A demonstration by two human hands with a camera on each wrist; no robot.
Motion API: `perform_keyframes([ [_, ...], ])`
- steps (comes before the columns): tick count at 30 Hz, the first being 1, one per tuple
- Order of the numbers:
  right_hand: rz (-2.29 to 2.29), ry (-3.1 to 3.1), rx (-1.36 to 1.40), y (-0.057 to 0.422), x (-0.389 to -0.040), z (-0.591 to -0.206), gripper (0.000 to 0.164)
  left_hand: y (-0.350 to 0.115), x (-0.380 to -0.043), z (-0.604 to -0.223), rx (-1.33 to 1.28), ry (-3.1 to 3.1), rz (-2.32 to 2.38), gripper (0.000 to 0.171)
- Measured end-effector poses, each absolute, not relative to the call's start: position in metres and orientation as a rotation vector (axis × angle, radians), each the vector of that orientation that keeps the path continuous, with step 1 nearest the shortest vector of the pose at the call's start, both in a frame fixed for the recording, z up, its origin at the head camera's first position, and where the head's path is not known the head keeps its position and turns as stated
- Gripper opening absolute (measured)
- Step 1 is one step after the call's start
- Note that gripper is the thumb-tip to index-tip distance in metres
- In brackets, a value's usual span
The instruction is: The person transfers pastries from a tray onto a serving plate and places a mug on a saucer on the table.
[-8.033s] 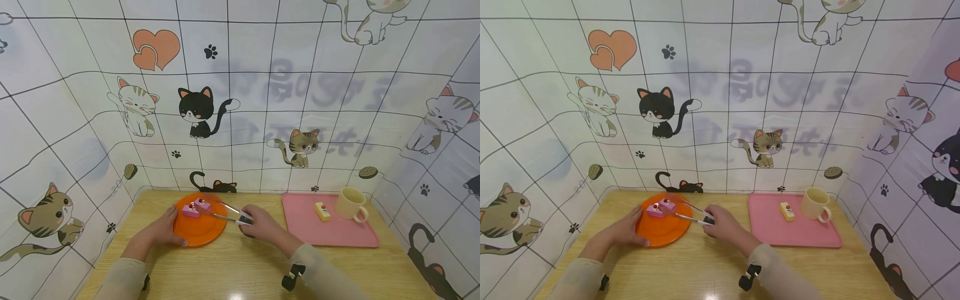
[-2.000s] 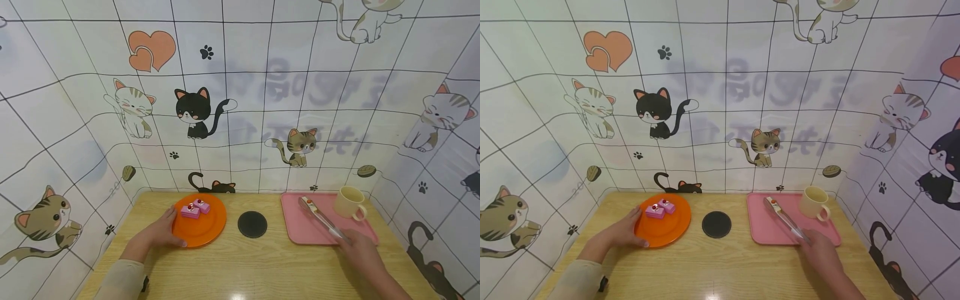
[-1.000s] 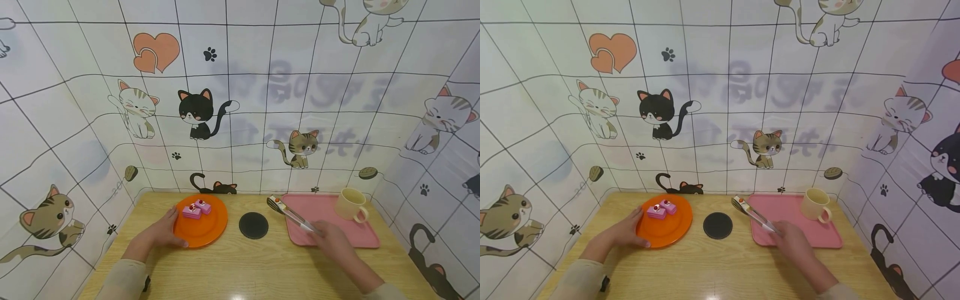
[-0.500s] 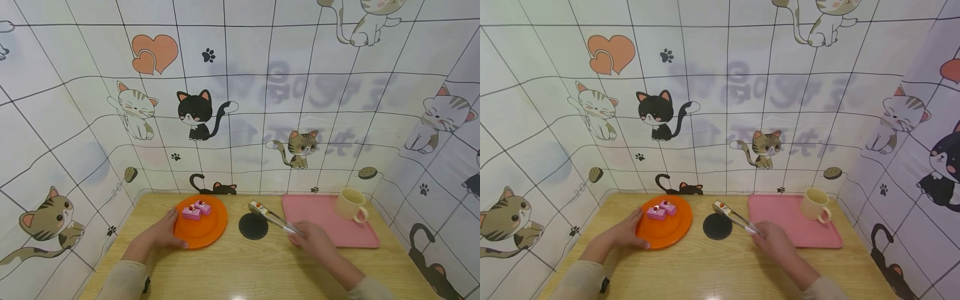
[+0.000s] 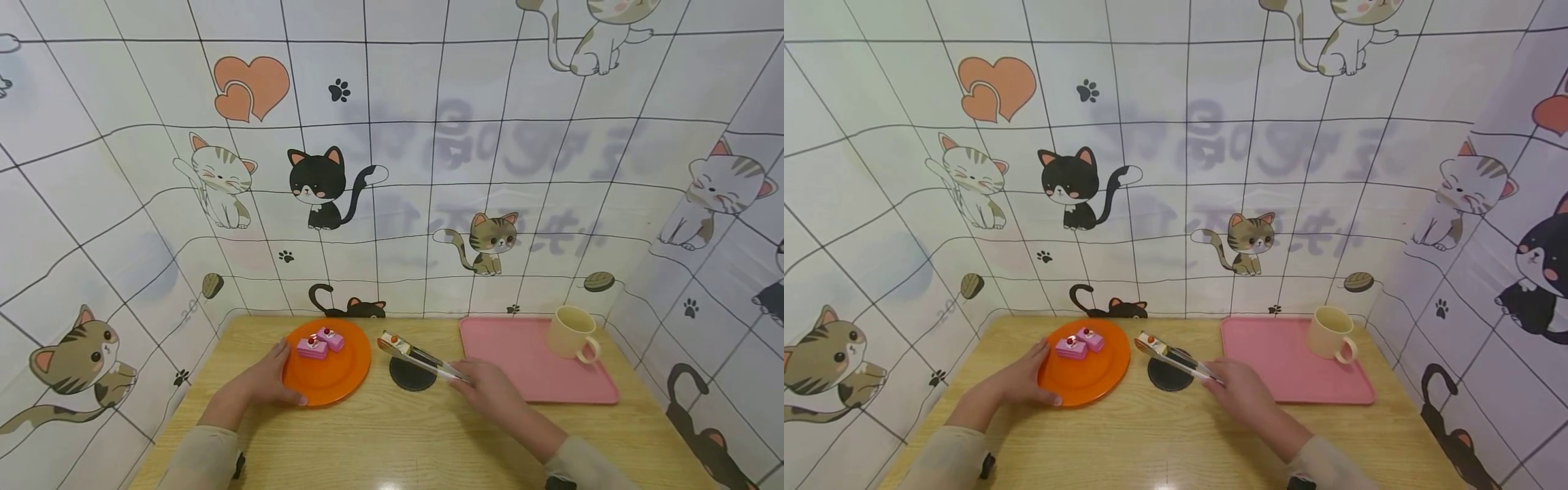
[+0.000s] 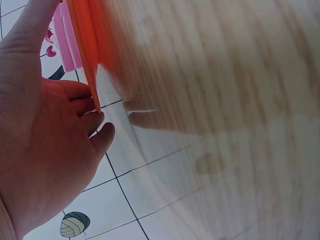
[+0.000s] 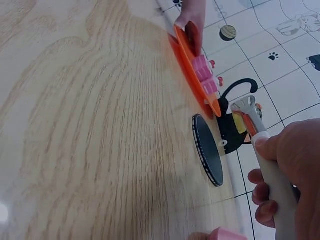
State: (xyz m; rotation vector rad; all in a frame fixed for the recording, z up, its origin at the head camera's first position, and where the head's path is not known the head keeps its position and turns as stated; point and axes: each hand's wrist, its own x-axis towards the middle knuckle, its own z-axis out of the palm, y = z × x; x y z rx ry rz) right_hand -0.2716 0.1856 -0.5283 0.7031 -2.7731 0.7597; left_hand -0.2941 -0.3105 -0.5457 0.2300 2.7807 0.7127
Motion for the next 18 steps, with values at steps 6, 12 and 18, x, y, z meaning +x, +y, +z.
perform_keyframes([
  [6,0.742,-2.688,0.916,0.178,-0.282,-0.529,0.029,-0.312,-0.294,-0.546,0.238,2.792,0.706,0.145],
  [12,0.742,-2.702,1.029,0.168,-0.292,-0.529,0.029,-0.312,-0.294,-0.547,0.248,2.795,0.696,0.144],
  [18,0.712,-2.777,1.064,0.155,-0.3,-0.532,0.032,-0.311,-0.294,-0.548,0.246,2.794,0.696,0.144],
])
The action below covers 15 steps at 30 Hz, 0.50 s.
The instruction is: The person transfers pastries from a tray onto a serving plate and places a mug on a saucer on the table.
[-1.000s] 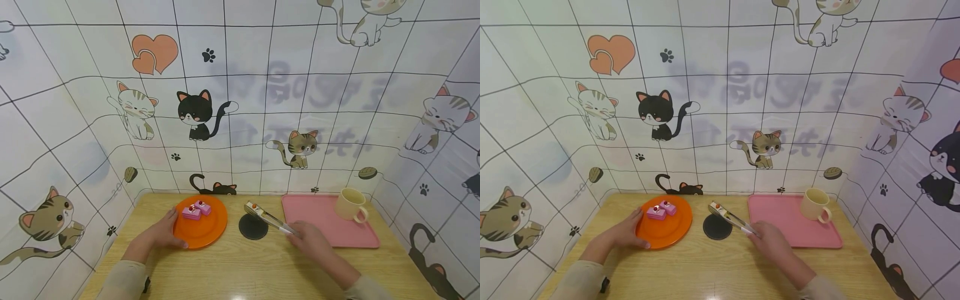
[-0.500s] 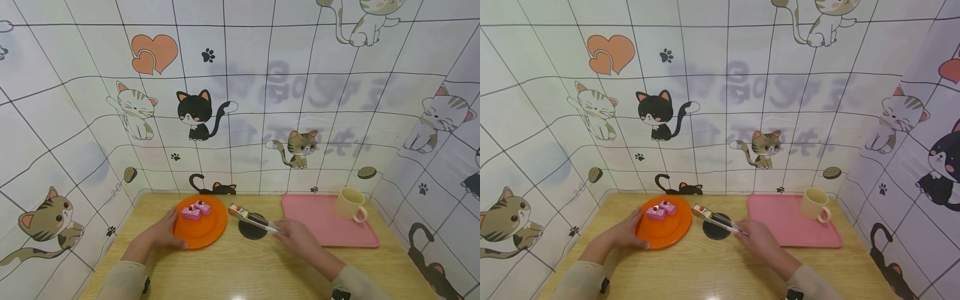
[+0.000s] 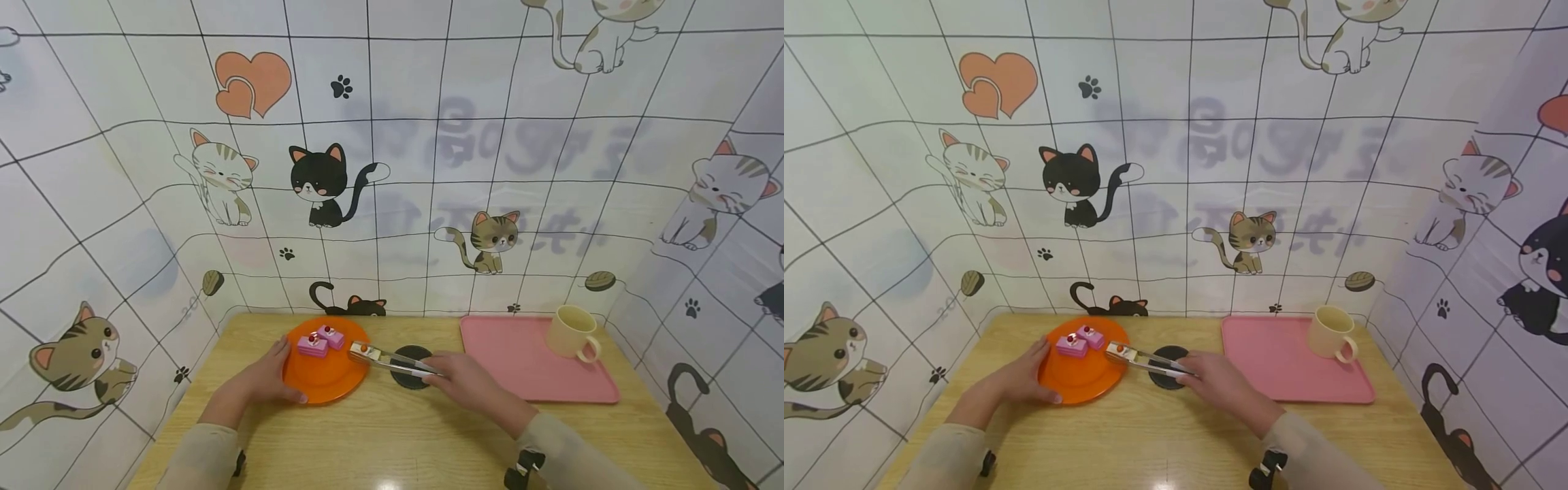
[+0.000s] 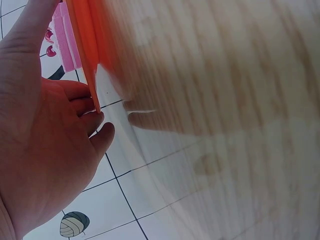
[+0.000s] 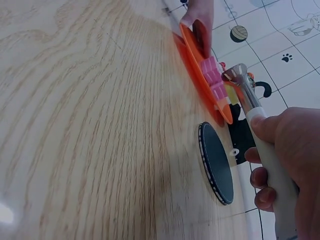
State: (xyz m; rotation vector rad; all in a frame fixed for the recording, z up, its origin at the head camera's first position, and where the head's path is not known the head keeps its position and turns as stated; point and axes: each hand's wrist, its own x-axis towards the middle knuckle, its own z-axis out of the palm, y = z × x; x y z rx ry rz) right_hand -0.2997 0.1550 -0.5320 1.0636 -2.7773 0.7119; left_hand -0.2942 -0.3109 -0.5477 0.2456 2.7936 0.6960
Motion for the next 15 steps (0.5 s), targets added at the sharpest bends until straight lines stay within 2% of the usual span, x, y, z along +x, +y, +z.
perform_keyframes([
  [15,0.71,-2.746,1.2,0.124,-0.31,-0.532,0.027,-0.313,-0.294,-0.55,0.252,2.798,0.69,0.144],
])
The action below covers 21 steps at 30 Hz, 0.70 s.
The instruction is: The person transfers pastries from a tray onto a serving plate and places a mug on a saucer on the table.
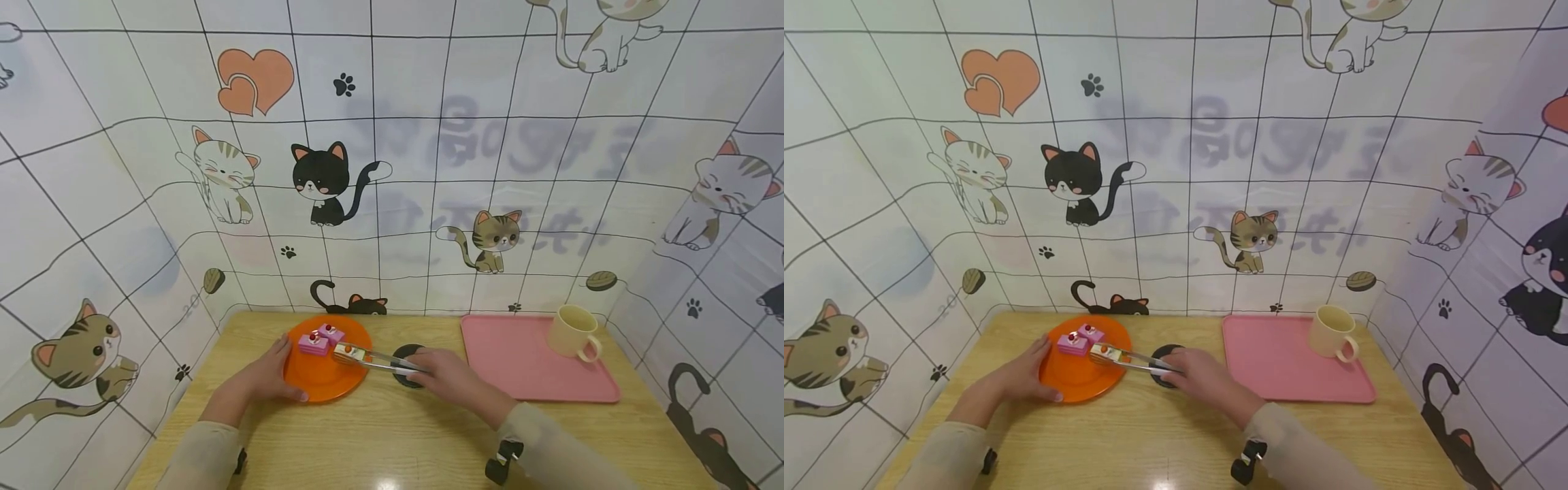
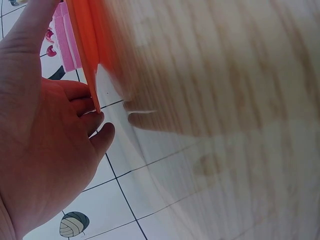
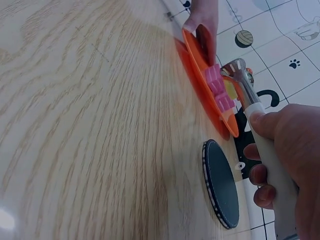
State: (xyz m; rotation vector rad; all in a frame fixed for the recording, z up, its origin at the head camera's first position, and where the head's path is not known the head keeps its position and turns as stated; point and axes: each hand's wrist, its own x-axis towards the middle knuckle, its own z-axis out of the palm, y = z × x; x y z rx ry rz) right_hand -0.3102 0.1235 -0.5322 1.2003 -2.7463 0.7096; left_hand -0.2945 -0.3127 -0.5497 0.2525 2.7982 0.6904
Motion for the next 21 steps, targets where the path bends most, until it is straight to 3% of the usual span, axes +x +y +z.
perform_keyframes([
  [21,0.734,-2.739,1.338,0.088,-0.326,-0.535,0.022,-0.311,-0.294,-0.546,0.252,2.792,0.7,0.145],
])
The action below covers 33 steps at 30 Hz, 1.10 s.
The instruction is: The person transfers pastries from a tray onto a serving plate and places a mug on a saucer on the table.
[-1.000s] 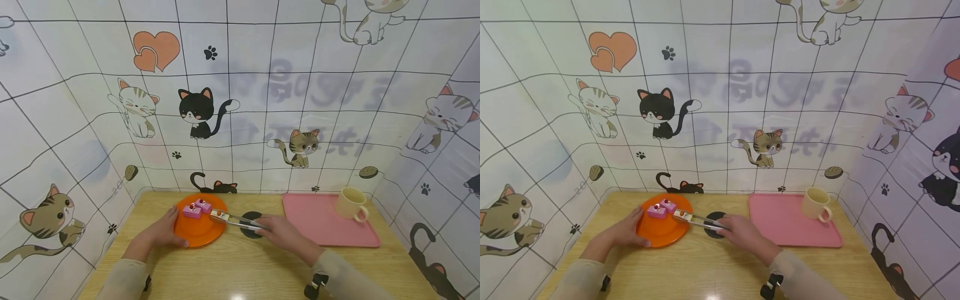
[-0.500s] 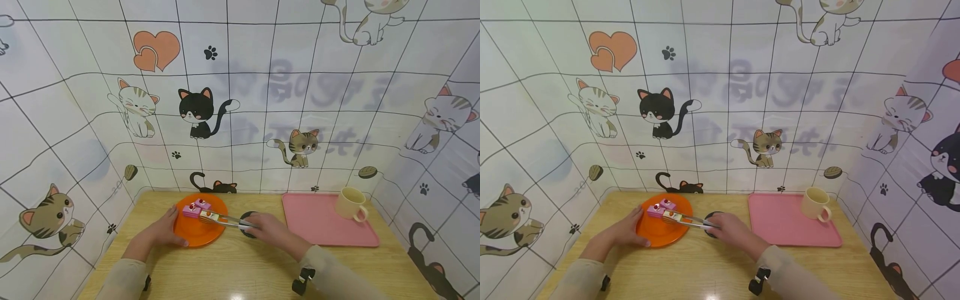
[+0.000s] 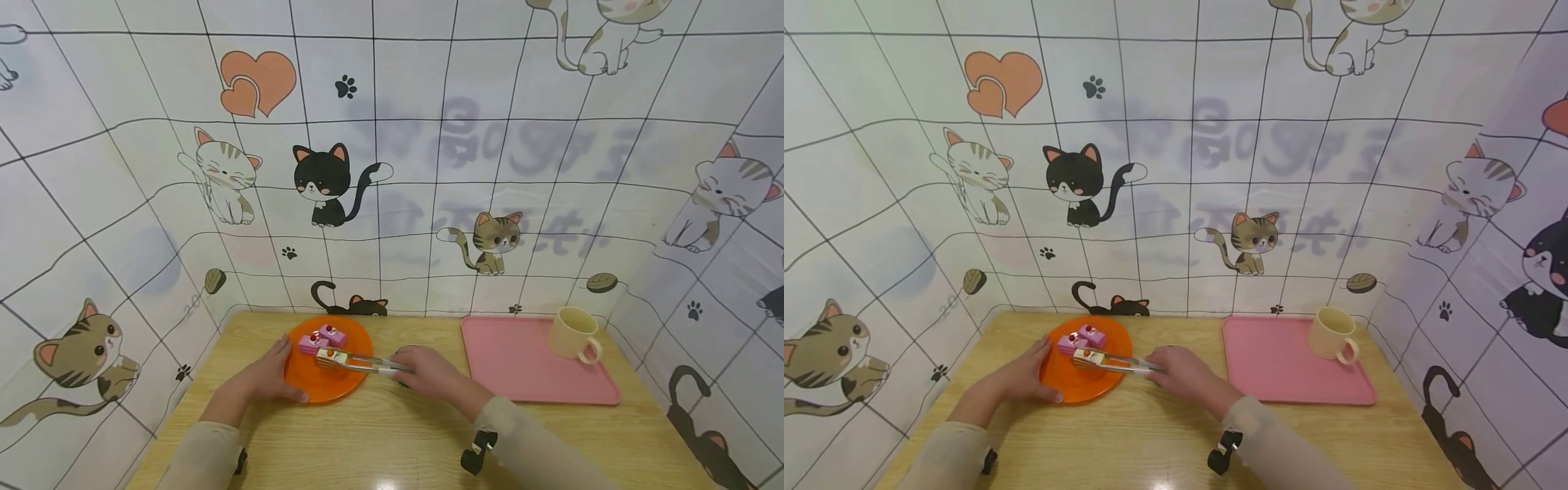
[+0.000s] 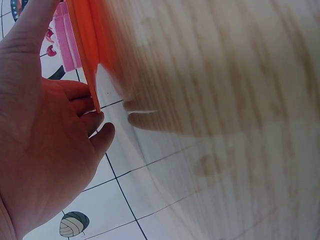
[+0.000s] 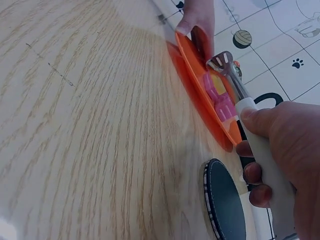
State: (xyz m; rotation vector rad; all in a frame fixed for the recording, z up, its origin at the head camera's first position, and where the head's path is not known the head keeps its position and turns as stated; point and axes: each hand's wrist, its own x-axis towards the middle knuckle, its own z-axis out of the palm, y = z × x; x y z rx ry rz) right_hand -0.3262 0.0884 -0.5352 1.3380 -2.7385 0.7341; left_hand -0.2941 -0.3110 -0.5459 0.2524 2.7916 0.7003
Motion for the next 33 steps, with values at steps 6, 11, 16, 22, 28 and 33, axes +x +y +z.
perform_keyframes([
  [6,0.742,-2.764,1.351,0.082,-0.33,-0.54,0.024,-0.311,-0.294,-0.546,0.265,2.794,0.703,0.144],
  [11,0.734,-2.804,1.329,0.077,-0.332,-0.543,0.024,-0.311,-0.293,-0.545,0.271,2.798,0.715,0.145],
  [16,0.753,-2.838,1.313,0.074,-0.333,-0.544,0.025,-0.311,-0.293,-0.547,0.261,2.793,0.716,0.145],
  [22,0.778,-2.883,1.287,0.07,-0.334,-0.545,0.025,-0.312,-0.294,-0.549,0.256,2.792,0.718,0.145],
  [28,0.779,-2.866,1.324,0.066,-0.336,-0.546,0.02,-0.314,-0.295,-0.55,0.247,2.784,0.717,0.146],
  [33,0.763,-2.866,1.336,0.064,-0.337,-0.546,0.017,-0.314,-0.295,-0.549,0.252,2.784,0.719,0.146],
])
